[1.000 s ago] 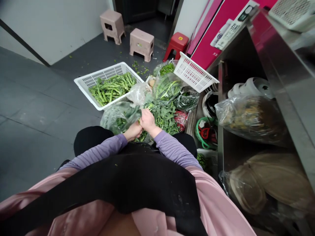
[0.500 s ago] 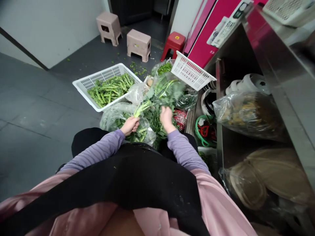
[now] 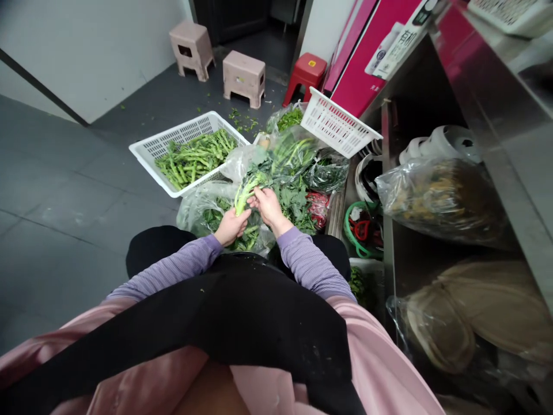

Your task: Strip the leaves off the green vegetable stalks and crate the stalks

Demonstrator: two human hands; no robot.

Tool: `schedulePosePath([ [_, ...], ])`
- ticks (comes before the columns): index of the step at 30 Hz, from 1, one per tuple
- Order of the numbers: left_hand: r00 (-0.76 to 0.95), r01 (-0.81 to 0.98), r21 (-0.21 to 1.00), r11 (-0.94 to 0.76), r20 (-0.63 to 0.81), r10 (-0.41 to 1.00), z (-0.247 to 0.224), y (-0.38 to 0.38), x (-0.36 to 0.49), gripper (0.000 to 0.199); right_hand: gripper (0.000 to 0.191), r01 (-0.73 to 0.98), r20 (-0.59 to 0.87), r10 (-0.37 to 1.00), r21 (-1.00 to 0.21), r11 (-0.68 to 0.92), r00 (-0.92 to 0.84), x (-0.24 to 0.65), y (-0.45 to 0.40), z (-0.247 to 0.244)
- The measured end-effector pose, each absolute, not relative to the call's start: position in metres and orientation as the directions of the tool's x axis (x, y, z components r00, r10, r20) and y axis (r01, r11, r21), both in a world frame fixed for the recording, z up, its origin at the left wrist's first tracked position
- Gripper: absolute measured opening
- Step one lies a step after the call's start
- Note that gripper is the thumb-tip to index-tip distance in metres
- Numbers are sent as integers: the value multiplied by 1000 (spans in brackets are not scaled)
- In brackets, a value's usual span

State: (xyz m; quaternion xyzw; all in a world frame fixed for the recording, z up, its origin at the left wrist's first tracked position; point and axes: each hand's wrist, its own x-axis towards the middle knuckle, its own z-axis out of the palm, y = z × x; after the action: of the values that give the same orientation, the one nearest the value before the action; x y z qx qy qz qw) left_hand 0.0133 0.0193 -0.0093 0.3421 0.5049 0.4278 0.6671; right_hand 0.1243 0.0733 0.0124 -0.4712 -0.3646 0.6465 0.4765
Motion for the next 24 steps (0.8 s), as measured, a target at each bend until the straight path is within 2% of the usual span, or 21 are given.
schedulePosePath([
  [4, 330, -329, 829, 452, -348, 878, -2, 15, 10, 39, 16, -464, -375, 927, -824, -324, 19, 115, 76, 25],
  [7, 586, -422, 689, 589, -288, 757, 9, 15, 3, 42, 18, -521, -505, 863, -729, -445, -31, 111, 70, 21],
  [9, 680, -494, 569, 658, -218, 700, 16, 17, -2, 41, 18, -496, -556, 826, -693, -524, -96, 108, 60, 14],
  [11, 714, -544, 470, 695, -176, 677, 20, 19, -5, 38, 16, -483, -513, 852, -723, -493, -103, 108, 51, 9],
  [14, 750, -542, 398, 740, -168, 640, 17, 20, -6, 35, 8, -510, -364, 918, -766, -392, -159, 118, 45, 11],
  [16, 770, -530, 385, 755, -154, 619, 13, 20, -7, 35, 3, -523, -306, 925, -764, -379, -224, 125, 48, 18],
  [18, 800, -501, 396, 769, -127, 587, 9, 20, -8, 36, 12, -538, -270, 939, -770, -343, -211, 128, 52, 25],
  [21, 836, -420, 469, 777, -133, 532, 5, 19, -7, 36, 25, -510, -224, 973, -831, -223, -60, 125, 58, 27],
  [24, 695, -387, 658, 645, -251, 674, 3, 19, -2, 34, 32, -293, -187, 961, -948, -122, 204, 122, 59, 19],
])
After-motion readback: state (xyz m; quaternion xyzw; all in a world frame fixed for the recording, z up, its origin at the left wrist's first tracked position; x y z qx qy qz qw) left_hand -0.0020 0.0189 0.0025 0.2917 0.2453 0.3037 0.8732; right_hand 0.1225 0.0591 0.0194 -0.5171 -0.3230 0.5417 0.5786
